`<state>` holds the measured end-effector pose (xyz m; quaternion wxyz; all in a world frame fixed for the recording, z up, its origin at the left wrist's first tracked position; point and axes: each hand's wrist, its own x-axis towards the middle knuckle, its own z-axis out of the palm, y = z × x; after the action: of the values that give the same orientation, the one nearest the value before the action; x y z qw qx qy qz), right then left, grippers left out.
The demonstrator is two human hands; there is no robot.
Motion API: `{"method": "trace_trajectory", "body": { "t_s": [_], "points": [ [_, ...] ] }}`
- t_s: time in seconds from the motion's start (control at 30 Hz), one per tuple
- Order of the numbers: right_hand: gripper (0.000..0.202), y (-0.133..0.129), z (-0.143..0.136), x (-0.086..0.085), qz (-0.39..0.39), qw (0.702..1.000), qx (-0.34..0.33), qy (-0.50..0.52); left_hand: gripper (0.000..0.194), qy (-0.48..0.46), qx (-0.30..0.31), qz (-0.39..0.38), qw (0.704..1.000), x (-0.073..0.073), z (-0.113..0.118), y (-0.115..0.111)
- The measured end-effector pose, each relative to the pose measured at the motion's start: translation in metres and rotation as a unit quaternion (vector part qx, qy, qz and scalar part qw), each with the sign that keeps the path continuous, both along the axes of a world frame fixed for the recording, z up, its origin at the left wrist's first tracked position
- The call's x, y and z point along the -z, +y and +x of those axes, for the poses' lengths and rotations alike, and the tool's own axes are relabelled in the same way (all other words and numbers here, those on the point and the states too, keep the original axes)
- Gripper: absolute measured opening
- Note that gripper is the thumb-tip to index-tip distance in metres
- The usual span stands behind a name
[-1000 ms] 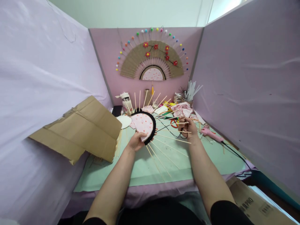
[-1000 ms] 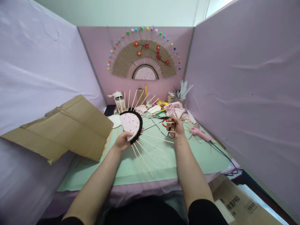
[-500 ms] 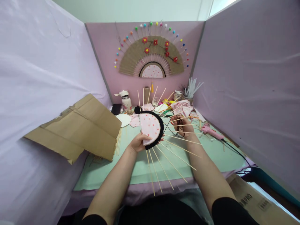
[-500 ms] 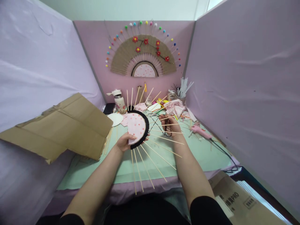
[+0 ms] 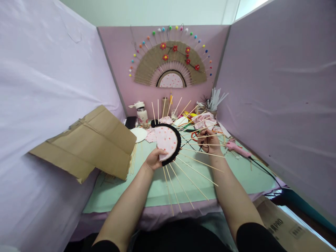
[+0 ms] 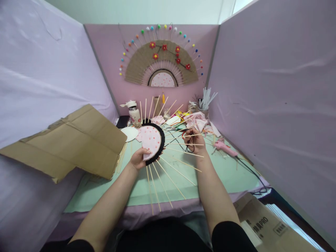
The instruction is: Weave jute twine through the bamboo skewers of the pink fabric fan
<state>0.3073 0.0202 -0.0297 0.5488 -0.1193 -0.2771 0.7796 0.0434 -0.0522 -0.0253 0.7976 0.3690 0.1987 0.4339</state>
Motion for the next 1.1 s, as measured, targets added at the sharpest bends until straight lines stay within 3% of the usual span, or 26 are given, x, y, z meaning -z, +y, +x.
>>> {"method": "trace_trajectory", "body": {
  "t_s": [0.3,0.53,0.93,1.1],
  "points": [
    [0.013,-0.014,0.006,-0.011,0.025,0.992,0.068,0.103,0.06,0.003,-0.029,-0.027,0.999,0.0,-0.004,0.007],
    [0.015,-0.019,0.012,-0.011,0.089,0.988,0.093,0.08,0.063,-0.011,-0.047,-0.049,0.998,0.0,-0.003,0.01],
    [0.013,-0.021,0.012,-0.01,0.118,0.986,0.108,0.047,0.058,-0.008,-0.055,-0.065,0.996,0.001,-0.003,0.012],
    [0.01,-0.017,0.013,-0.009,0.05,0.989,0.087,0.107,0.059,0.022,-0.055,-0.056,0.997,0.004,-0.002,0.011]
  ]
}}
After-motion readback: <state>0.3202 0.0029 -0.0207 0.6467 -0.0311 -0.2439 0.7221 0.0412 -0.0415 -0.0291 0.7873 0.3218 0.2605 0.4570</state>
